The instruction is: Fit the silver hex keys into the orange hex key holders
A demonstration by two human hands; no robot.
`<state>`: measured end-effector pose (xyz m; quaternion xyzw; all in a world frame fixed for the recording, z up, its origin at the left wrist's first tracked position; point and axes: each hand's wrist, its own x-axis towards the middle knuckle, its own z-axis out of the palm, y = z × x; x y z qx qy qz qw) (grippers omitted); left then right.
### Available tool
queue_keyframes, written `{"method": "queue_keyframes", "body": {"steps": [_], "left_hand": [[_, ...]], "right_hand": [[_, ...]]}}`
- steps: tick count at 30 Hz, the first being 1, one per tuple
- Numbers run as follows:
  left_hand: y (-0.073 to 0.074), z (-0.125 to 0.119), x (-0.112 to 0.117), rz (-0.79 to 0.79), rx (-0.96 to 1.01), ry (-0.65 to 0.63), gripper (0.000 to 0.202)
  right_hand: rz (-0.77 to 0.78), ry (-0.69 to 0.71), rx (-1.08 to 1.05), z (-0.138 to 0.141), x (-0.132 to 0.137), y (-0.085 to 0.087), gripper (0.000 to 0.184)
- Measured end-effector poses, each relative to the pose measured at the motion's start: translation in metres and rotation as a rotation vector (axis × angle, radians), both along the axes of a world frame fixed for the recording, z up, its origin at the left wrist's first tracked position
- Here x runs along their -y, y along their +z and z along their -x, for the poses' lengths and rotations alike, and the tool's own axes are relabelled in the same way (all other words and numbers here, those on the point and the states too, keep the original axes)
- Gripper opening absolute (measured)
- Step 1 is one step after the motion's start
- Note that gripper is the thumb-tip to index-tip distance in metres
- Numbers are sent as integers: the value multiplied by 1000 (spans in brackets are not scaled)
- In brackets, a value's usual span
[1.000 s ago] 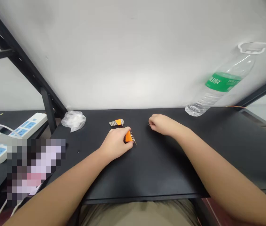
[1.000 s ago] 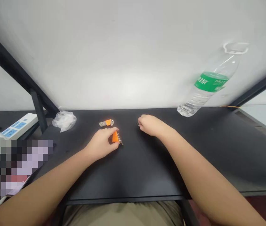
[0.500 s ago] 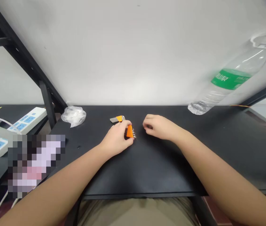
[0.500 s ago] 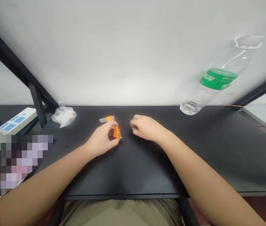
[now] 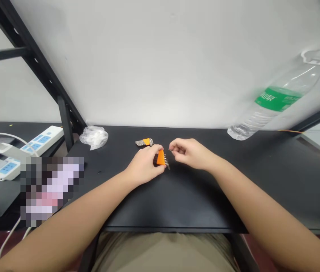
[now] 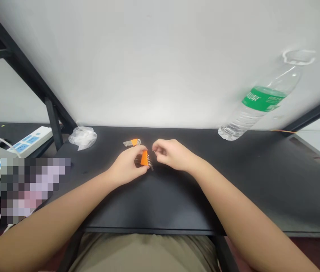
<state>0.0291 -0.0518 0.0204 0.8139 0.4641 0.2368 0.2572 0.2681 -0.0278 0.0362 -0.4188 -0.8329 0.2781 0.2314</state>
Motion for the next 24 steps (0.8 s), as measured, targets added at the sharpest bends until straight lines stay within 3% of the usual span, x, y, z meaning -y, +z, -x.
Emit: {"method": "queue_keyframes", "body": {"steps": [11,17,24], "left_hand": [[2,-1,0,8,-7,15,39],[1,-1,0,-6,-11,16,43],[3,-1,2,0,-14,2,42]], "right_hand": [[-102,111,-37,3,-1,-3,18],[-199,67,-22,2,0,0,21],[-126,92,-51,2,0,-1,21]]}}
